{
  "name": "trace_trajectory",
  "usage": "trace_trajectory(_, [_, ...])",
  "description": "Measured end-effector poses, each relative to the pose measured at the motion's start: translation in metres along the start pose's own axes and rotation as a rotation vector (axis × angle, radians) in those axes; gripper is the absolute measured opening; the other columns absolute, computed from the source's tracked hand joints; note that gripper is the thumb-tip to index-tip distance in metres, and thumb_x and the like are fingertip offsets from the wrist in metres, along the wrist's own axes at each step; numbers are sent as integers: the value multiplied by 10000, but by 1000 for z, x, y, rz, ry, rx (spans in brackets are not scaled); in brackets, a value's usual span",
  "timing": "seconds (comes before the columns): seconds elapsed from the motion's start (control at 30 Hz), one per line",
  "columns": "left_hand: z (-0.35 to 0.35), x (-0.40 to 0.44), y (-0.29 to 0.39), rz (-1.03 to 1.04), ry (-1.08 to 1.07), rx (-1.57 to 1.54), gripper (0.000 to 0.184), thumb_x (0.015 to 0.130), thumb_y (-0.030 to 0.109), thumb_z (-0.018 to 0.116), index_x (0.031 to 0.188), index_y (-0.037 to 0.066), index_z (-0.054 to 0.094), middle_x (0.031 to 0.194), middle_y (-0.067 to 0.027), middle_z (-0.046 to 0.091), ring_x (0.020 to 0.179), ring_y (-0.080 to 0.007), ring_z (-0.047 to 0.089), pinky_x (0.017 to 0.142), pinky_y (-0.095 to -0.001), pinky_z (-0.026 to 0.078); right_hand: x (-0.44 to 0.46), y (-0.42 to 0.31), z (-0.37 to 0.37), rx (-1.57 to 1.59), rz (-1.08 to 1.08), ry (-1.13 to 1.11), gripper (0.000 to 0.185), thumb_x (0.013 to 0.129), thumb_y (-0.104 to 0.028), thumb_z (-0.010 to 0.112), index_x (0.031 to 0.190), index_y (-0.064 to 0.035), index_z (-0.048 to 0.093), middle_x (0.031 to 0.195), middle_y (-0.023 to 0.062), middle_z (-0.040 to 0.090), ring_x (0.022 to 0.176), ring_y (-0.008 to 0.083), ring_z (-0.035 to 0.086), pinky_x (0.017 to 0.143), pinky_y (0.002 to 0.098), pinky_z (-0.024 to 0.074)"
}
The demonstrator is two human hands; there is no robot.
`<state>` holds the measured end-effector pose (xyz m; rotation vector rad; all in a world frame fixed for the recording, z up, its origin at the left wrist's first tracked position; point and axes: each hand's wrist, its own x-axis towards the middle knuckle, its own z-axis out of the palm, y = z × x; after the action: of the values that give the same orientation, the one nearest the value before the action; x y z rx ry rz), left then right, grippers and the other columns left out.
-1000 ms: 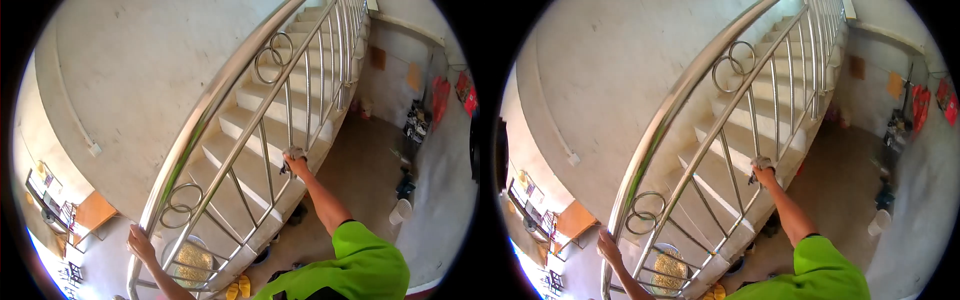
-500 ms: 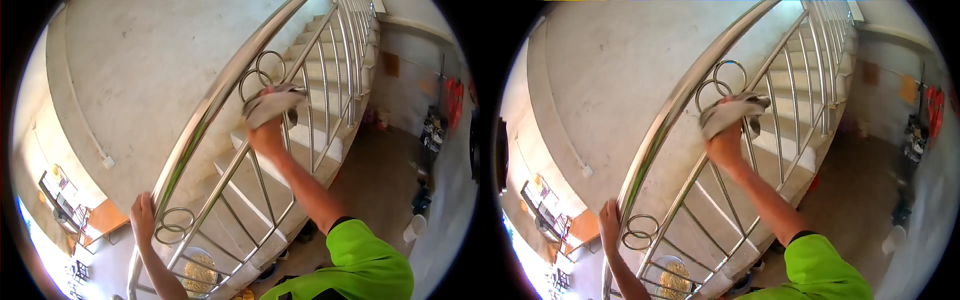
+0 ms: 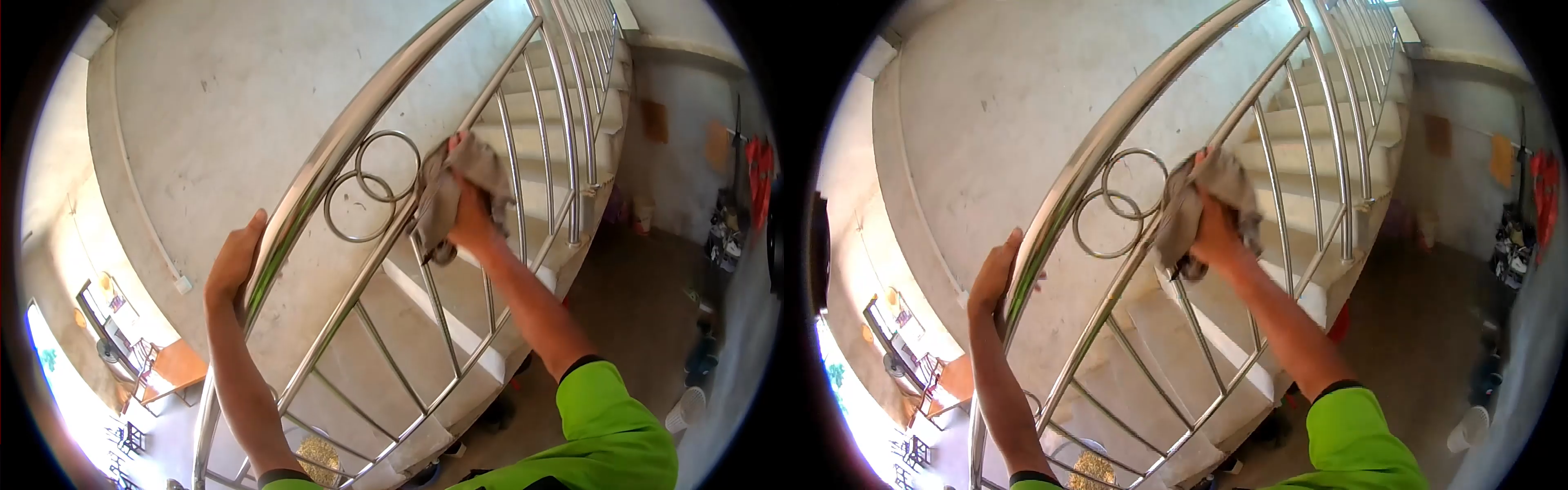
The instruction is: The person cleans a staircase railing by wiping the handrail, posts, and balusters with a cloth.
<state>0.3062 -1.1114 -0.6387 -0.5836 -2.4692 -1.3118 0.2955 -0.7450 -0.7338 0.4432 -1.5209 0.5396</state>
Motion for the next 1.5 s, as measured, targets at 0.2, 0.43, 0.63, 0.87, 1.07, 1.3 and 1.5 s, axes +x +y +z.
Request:
trace_trajectory(0.2, [4,-21,8,-20,-22,-158,673,977,591,474,983,-59,652,659,-145,639,552,-221,656,495,-324,550,46,60,1,90,-29,173,792,870,-227,657,1508,20,258,1509,239,310,1382,391,351,1149,388,291])
trace_trajectory(0.43, [6,-20,1,15,38,-154,677,971,611,469,935,-42,643,604,-126,620,480,-193,626,437,-295,530,-133,85,23,1095,740,143,450,983,-425,542,1260,-70,551,1074,81,585,989,196,596,875,331,485])
trace_trajectory(0.63, [13,-23,8,20,66,-164,659,975,601,469,916,-35,636,593,-111,603,488,-183,624,437,-294,528,-298,91,-13,1316,1611,91,445,994,-511,494,1073,-91,617,835,31,611,688,133,592,632,304,501])
trace_trajectory(0.87, [14,-24,8,23,113,-92,665,983,600,450,891,-35,626,593,-109,601,475,-178,622,419,-286,520,-152,81,-57,1032,820,-91,179,923,-82,547,1083,-38,613,1129,84,575,929,163,592,784,290,498])
trace_trajectory(1.07, [15,-25,6,45,164,-39,665,998,588,420,870,-31,625,584,-104,595,473,-171,617,421,-288,520,15,19,-35,147,-227,-168,478,809,-152,667,1263,-34,573,1341,137,538,1229,317,536,1048,386,399])
trace_trajectory(1.3, [14,-19,-6,85,197,7,675,998,591,387,815,-15,623,531,-111,574,413,-183,572,401,-296,485,100,142,-14,-63,-209,-48,428,822,-239,684,1204,-63,601,1236,136,597,1117,311,576,959,439,461])
trace_trajectory(1.5, [18,-24,7,59,224,21,639,1001,547,410,797,-27,605,561,-120,576,444,-188,590,403,-308,487,187,228,-63,-537,-87,200,460,796,-272,756,1169,-40,619,1115,149,654,1035,285,600,908,425,483])
